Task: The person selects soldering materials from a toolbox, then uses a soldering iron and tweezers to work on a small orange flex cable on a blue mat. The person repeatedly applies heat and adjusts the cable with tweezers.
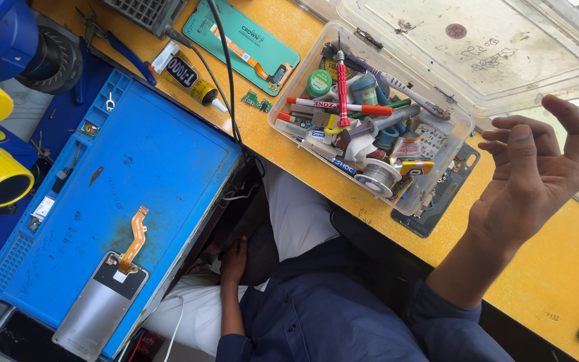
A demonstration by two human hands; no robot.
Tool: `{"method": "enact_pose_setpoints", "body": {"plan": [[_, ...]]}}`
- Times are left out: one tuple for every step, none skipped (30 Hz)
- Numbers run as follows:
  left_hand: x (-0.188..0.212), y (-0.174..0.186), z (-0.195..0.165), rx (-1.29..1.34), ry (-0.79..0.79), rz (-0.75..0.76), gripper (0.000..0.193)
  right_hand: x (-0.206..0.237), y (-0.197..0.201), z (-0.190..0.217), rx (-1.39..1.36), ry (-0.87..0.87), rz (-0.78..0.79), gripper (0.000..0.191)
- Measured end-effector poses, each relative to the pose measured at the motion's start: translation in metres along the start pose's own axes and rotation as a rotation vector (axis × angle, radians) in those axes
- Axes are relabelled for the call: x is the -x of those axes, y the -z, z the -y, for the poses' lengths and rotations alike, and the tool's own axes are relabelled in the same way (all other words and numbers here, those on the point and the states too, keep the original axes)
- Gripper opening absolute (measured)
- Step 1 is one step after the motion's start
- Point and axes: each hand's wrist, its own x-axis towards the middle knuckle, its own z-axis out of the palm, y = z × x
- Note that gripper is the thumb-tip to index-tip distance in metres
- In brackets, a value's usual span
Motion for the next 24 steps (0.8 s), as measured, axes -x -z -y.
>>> {"method": "enact_pose_setpoints", "body": {"plan": [[-0.0004, -0.0002, 0.0001, -0.003, 0.004, 0.002, 0.07, 0.0, -0.0003, 0.0005, 0.003, -0.002, -0.002, 0.03], [-0.0006, -0.0005, 0.0004, -0.007, 0.008, 0.003, 0.07, 0.0004, -0.0008, 0.0009, 0.003, -0.004, -0.005, 0.03], [-0.0009, -0.0006, 0.0008, -0.01, 0.013, 0.005, 0.07, 0.0007, -0.0012, 0.0014, 0.006, -0.005, -0.006, 0.029], [-0.0012, -0.001, 0.001, -0.008, 0.011, 0.006, 0.071, 0.0012, -0.0016, 0.0018, 0.009, -0.006, -0.007, 0.029], [-0.0014, -0.001, 0.0012, -0.006, 0.01, 0.006, 0.071, 0.0014, -0.0021, 0.0021, 0.014, -0.005, -0.007, 0.029], [-0.0015, -0.0012, 0.0014, -0.003, 0.009, 0.008, 0.071, 0.0017, -0.0025, 0.0025, 0.014, -0.004, -0.006, 0.029], [-0.0015, -0.0011, 0.0015, -0.008, 0.012, 0.003, 0.071, 0.002, -0.0029, 0.0029, 0.015, -0.002, -0.005, 0.029], [-0.0017, -0.0013, 0.0015, -0.013, 0.015, -0.003, 0.071, 0.0021, -0.0032, 0.0032, 0.011, 0.002, -0.004, 0.029], [-0.0021, -0.0013, 0.0013, -0.018, 0.016, -0.008, 0.071, 0.0022, -0.0035, 0.0036, 0.009, 0.003, -0.004, 0.029], [-0.0022, -0.0013, 0.0009, -0.03, 0.022, -0.006, 0.07, 0.0021, -0.0037, 0.0039, 0.008, 0.004, -0.003, 0.029], [-0.0022, -0.0011, 0.0006, -0.042, 0.028, -0.002, 0.07, 0.0025, -0.0038, 0.0045, 0.011, 0.0, -0.002, 0.03], [-0.0024, -0.001, -0.0001, -0.055, 0.033, 0.001, 0.07, 0.0027, -0.004, 0.0049, 0.012, -0.003, -0.004, 0.03], [-0.0021, -0.0009, -0.0006, -0.048, 0.026, -0.003, 0.07, 0.0029, -0.0041, 0.0055, 0.012, -0.006, -0.005, 0.03], [-0.0018, -0.0005, -0.0012, -0.041, 0.02, -0.006, 0.069, 0.0034, -0.0043, 0.0059, 0.009, -0.009, -0.006, 0.03], [-0.0013, -0.0001, -0.0018, -0.035, 0.013, -0.009, 0.069, 0.0038, -0.0045, 0.0063, 0.013, -0.015, -0.008, 0.031], [-0.0008, 0.0001, -0.0027, -0.032, 0.002, -0.009, 0.068, 0.0043, -0.0047, 0.0066, 0.017, -0.021, -0.01, 0.031], [-0.0001, 0.0005, -0.0035, -0.03, -0.01, -0.01, 0.068, 0.0046, -0.005, 0.0067, 0.026, -0.03, -0.01, 0.032], [0.0008, 0.0007, -0.0043, -0.028, -0.021, -0.01, 0.067, 0.0049, -0.0052, 0.0065, 0.042, -0.027, -0.009, 0.032], [0.0013, 0.0011, -0.0051, -0.034, -0.023, -0.014, 0.067, 0.0051, -0.0054, 0.0063, 0.057, -0.025, -0.008, 0.033], [0.0015, 0.0013, -0.0061, -0.039, -0.025, -0.018, 0.066, 0.0048, -0.0059, 0.0054, 0.079, -0.011, -0.004, 0.033], [0.002, 0.0013, -0.0065, -0.045, -0.027, -0.022, 0.066, 0.0054, -0.0057, 0.0052, 0.097, -0.004, -0.003, 0.033], [0.0021, 0.0012, -0.0067, -0.044, -0.025, -0.02, 0.065, 0.0055, -0.0056, 0.0046, 0.114, 0.004, -0.002, 0.033], [0.0017, 0.001, -0.0066, -0.043, -0.024, -0.02, 0.065, 0.006, -0.0055, 0.0041, 0.126, 0.006, -0.003, 0.033], [0.0012, 0.0005, -0.0062, -0.041, -0.023, -0.019, 0.065, 0.0063, -0.0051, 0.0036, 0.134, 0.009, -0.002, 0.033]]}}
